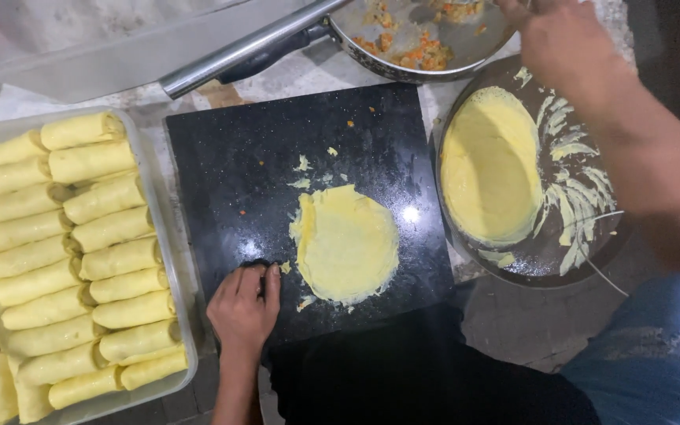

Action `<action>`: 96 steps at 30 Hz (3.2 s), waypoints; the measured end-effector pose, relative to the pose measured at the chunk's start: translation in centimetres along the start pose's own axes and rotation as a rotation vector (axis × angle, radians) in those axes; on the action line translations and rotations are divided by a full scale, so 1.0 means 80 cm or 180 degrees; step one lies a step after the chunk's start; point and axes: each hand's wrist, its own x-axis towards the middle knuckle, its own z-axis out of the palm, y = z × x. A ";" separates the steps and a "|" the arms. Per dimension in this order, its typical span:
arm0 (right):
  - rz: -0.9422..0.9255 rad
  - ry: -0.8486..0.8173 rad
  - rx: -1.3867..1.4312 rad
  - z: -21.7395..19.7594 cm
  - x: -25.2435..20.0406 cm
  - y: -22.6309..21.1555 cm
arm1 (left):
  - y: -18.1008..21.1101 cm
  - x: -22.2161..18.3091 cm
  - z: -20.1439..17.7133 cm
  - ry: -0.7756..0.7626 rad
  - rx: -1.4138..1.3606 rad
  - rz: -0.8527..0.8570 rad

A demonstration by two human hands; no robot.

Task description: Preparing and rolling spring rolls by filling thin wrappers and folding them into tight cylinders

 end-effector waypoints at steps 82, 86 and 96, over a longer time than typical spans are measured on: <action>-0.1837 0.0220 0.3529 0.067 -0.289 -0.153 | 0.055 0.018 -0.038 0.0015 -0.0900 0.0509; -0.1773 0.0572 0.2909 0.082 -0.304 -0.211 | 0.058 0.006 -0.037 -0.0007 -0.0809 0.0263; -0.1689 0.2066 0.1944 0.148 -0.321 -0.254 | 0.102 0.000 0.002 0.0714 -0.1128 0.1066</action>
